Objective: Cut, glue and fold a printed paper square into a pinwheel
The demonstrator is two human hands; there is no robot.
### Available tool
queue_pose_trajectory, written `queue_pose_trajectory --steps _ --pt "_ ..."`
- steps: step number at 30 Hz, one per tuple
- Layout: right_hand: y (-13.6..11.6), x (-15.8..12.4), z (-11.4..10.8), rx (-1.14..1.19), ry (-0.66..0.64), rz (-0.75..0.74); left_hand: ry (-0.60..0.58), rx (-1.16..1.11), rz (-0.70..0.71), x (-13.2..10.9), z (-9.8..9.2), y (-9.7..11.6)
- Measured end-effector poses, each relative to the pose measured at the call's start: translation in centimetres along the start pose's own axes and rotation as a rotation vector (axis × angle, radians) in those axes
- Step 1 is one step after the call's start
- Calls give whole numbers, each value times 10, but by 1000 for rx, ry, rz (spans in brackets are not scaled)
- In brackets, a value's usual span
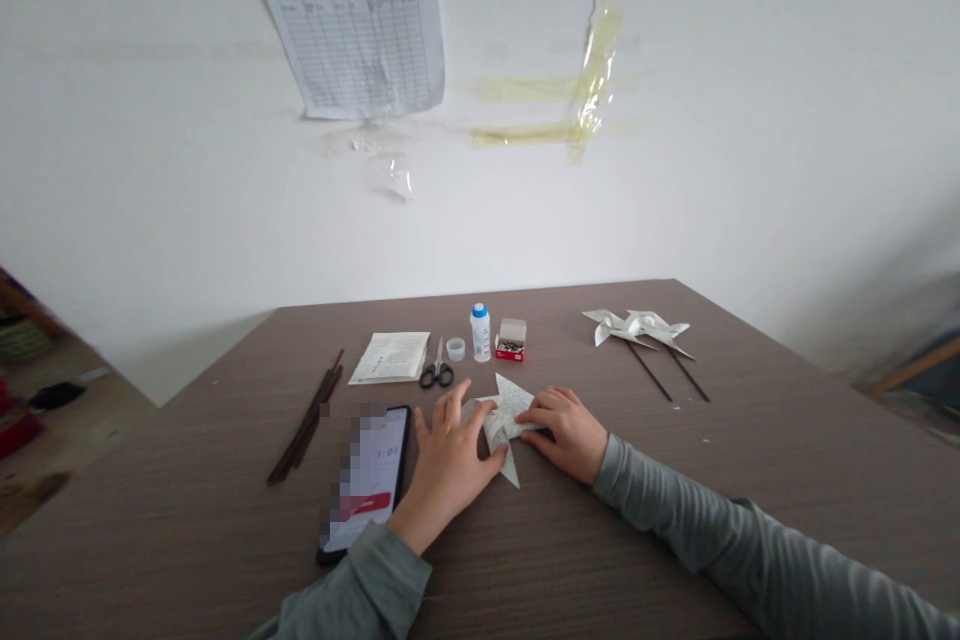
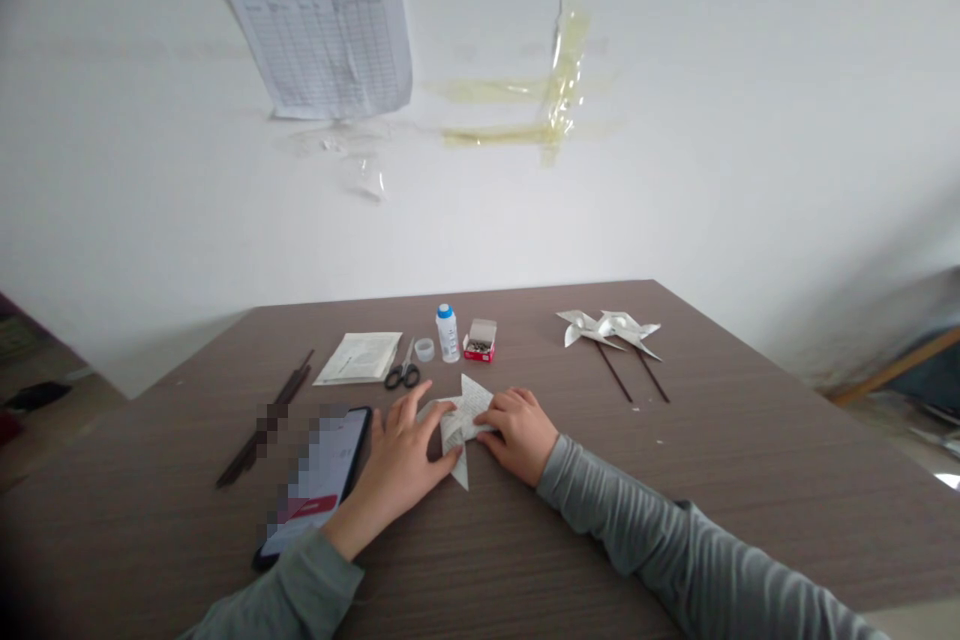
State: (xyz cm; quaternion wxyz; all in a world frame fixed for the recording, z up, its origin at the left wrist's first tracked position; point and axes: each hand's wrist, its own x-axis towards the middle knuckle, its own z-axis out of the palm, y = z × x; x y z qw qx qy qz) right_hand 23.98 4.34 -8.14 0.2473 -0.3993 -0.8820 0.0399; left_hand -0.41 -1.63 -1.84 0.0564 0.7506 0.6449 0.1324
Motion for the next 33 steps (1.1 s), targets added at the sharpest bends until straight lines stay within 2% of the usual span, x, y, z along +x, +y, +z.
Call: queue_pose_trajectory --steps 5,14,20,33 --pt "1 0 0 10 0 -3 7 -14 21 -1 0 -2" --pt "2 0 2 38 17 2 -68 18 6 1 -6 1" --pt "2 0 1 39 9 10 4 -17 21 -2 2 -3" --pt "1 -1 1 13 -3 6 48 23 39 -7 11 -15"
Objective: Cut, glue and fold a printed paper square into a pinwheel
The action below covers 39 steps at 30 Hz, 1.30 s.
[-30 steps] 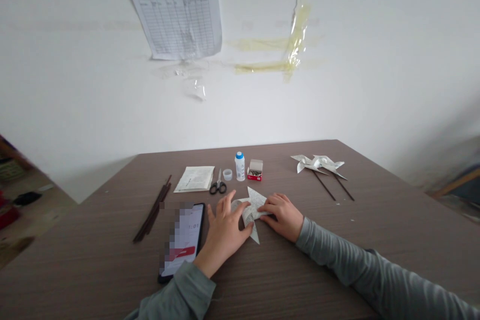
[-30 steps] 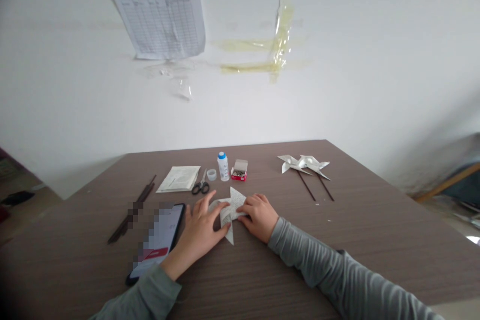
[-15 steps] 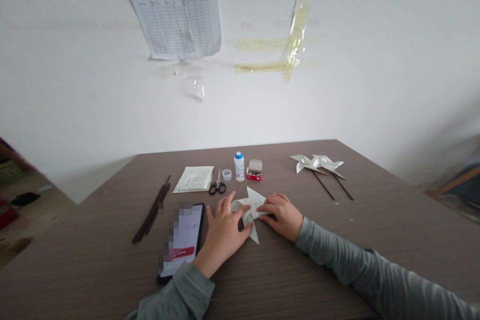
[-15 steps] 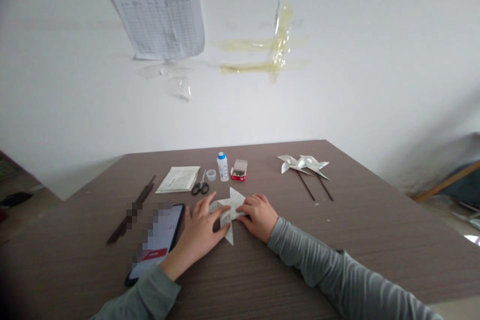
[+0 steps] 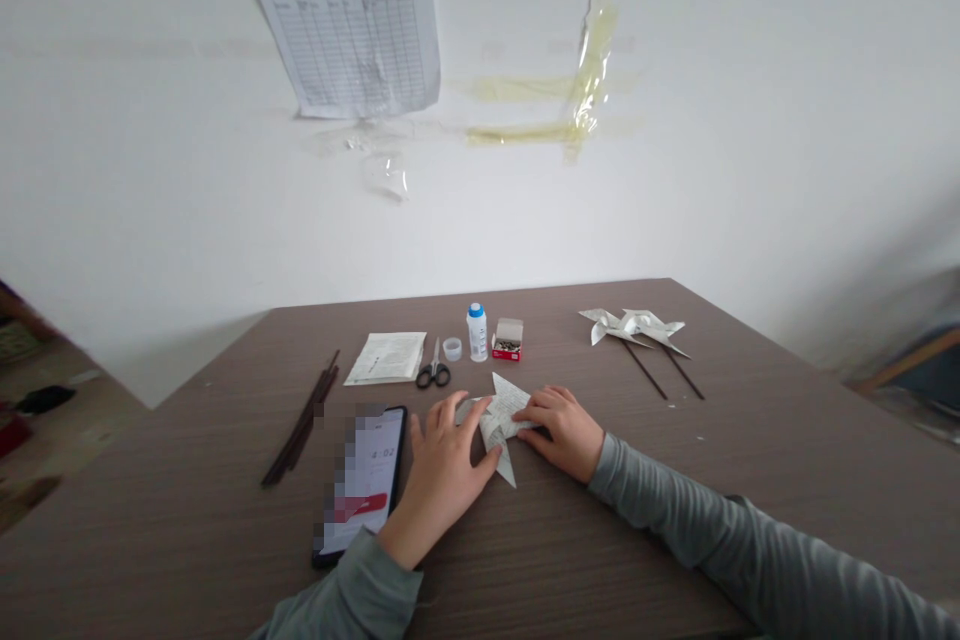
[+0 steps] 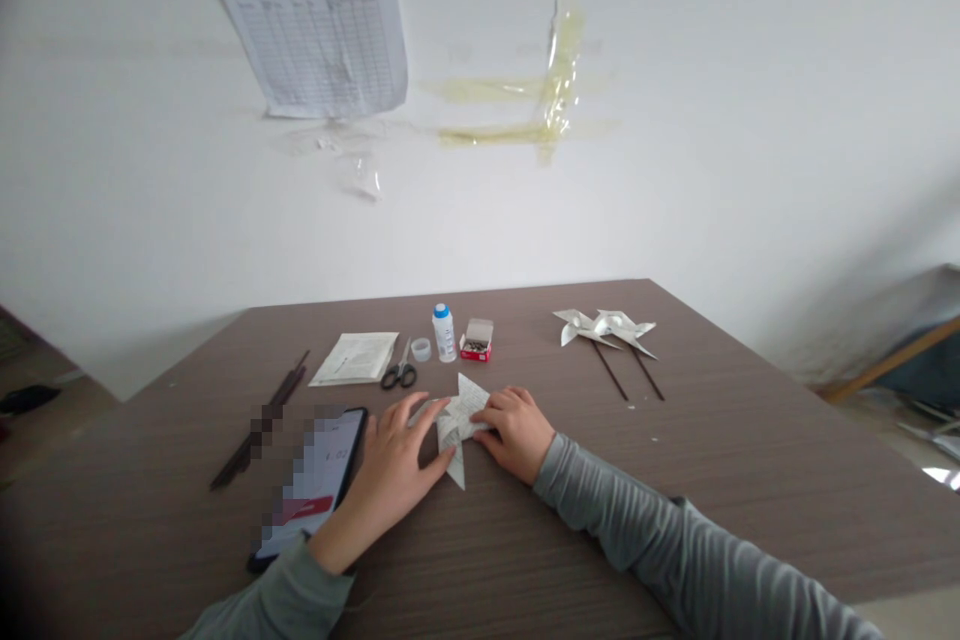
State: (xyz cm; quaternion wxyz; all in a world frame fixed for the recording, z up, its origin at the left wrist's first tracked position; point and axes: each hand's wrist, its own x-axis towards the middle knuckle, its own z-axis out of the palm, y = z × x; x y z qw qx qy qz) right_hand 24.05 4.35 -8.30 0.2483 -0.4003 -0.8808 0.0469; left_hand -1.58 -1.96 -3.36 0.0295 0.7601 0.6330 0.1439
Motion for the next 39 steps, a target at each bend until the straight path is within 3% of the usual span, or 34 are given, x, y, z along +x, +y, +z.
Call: queue_pose_trajectory --steps 9,19,32,39 --pt "1 -3 -2 116 -7 -58 -56 -6 -29 -7 -3 3" --pt "7 -2 -8 73 106 -17 -55 -6 -52 -4 -1 -1" --pt "18 -1 -9 38 23 -8 -28 7 -49 -5 -4 -9" --pt "12 -2 -15 14 -17 75 -38 23 -53 -6 -6 -7"
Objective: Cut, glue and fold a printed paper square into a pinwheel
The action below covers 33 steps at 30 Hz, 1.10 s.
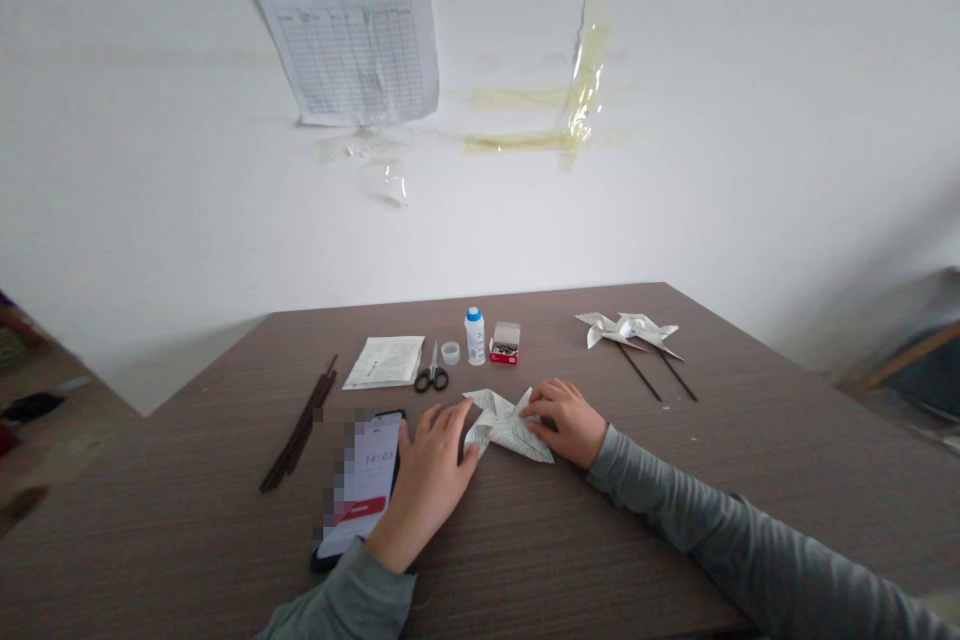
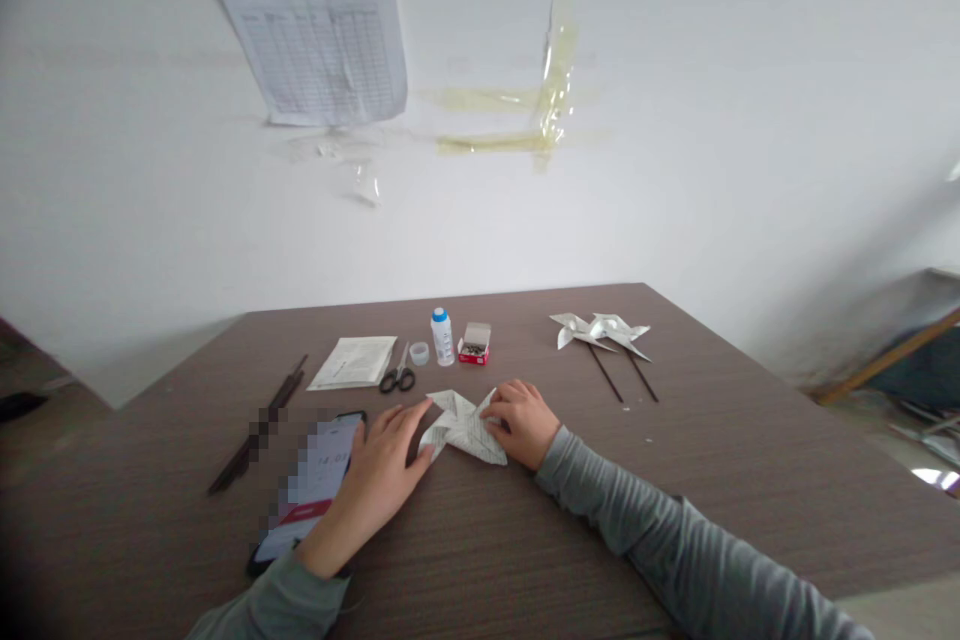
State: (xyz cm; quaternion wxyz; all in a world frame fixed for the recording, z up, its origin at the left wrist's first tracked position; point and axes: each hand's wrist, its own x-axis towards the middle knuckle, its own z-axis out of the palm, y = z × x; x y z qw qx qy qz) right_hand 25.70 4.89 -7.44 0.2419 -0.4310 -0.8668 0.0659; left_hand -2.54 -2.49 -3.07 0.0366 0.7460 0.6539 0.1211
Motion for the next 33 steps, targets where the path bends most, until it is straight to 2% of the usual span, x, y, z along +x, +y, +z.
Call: queue_pose_trajectory --steps 4,12,19,26,30,33 --pt "-2 1 -1 -23 -3 33 33 15 14 1 3 -5" --pt "-6 -3 5 -87 44 30 181 6 79 4 23 -21" --pt "2 -3 16 -150 154 31 134 -1 72 4 18 -12" --pt "7 -4 21 -128 208 -15 100 18 132 2 26 -20" --pt "11 3 15 -76 272 -32 122 51 144 1 27 -21" --pt "19 20 3 -30 302 -54 122 55 122 0 30 -21"
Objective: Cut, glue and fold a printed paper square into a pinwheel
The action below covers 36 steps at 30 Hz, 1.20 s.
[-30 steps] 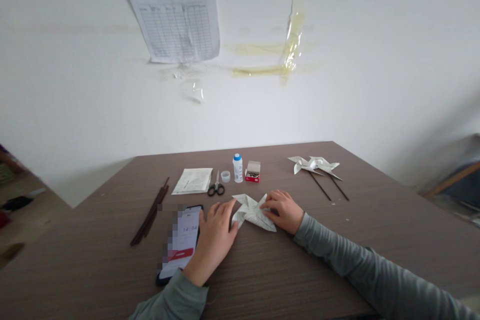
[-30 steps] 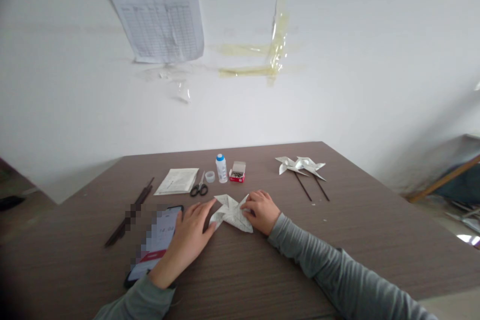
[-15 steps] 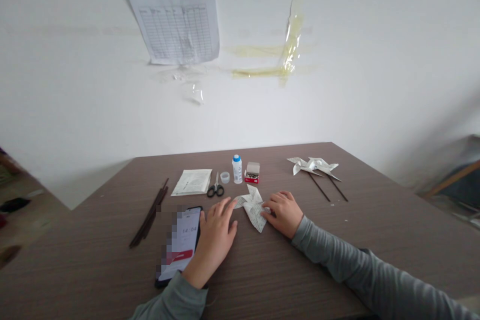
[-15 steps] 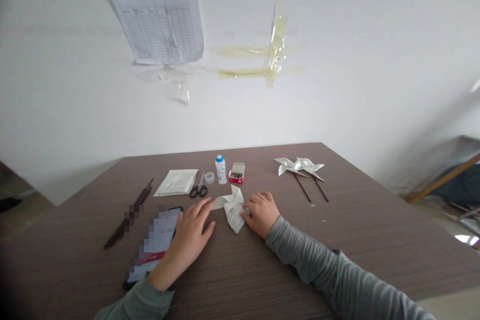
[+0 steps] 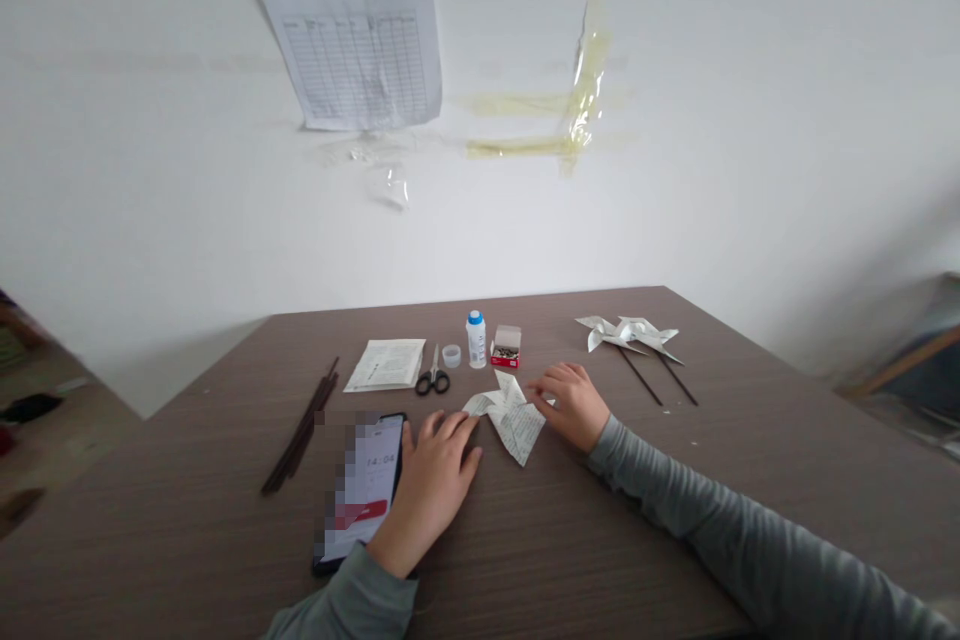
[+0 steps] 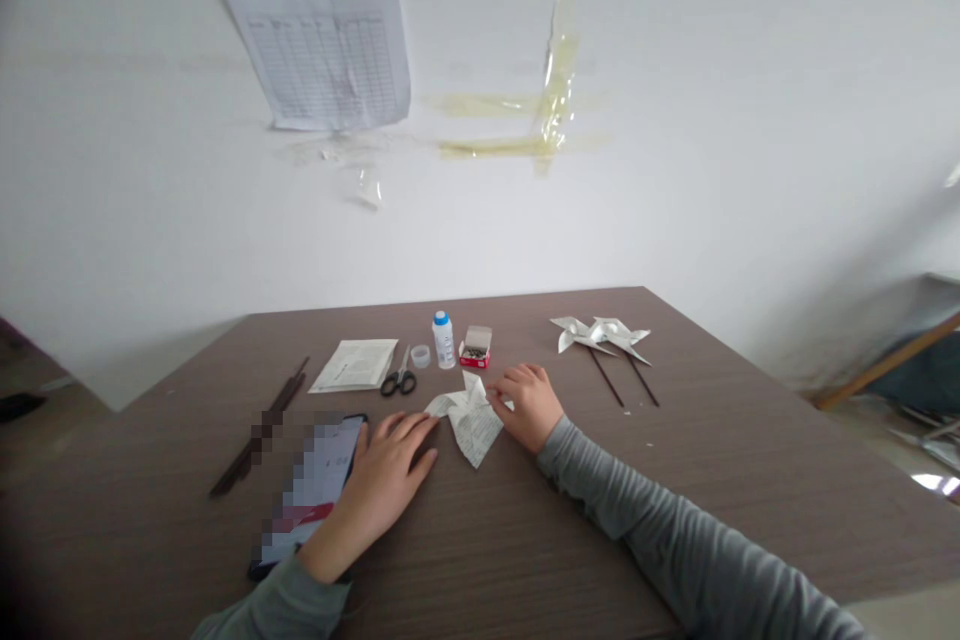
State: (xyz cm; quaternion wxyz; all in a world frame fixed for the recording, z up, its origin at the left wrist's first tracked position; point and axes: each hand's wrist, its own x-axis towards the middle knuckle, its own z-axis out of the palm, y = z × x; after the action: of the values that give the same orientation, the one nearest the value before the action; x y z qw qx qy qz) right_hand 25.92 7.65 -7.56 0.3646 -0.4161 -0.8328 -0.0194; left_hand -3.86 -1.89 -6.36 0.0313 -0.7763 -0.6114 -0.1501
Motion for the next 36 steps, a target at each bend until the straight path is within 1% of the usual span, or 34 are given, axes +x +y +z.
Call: queue_pose_trajectory --steps 1,4,7,10,12,15,21,27,32,36 --pt "4 9 -2 24 -1 -11 0 -2 -13 0 2 -1" --pt "17 40 -2 113 -59 -47 27 -6 -32 0 8 -5" --pt "25 73 5 174 -139 -37 54 -21 5 1 12 -12" --pt "25 103 17 181 -240 -22 37 -37 34 3 10 -16" --pt "22 119 25 154 -296 -26 10 -31 20 4 6 -15" --pt "16 135 34 117 -329 -37 -18 -11 -11 3 -1 -12" --pt "9 142 48 84 -322 -36 -30 8 11 1 -8 -9" --pt "8 141 56 94 -298 -8 -40 19 -17 2 -9 -8" --pt "10 140 57 113 -255 -5 -51 21 -9 2 -12 -7" --pt "13 136 51 129 -202 -13 -37 38 6 1 -10 -9"
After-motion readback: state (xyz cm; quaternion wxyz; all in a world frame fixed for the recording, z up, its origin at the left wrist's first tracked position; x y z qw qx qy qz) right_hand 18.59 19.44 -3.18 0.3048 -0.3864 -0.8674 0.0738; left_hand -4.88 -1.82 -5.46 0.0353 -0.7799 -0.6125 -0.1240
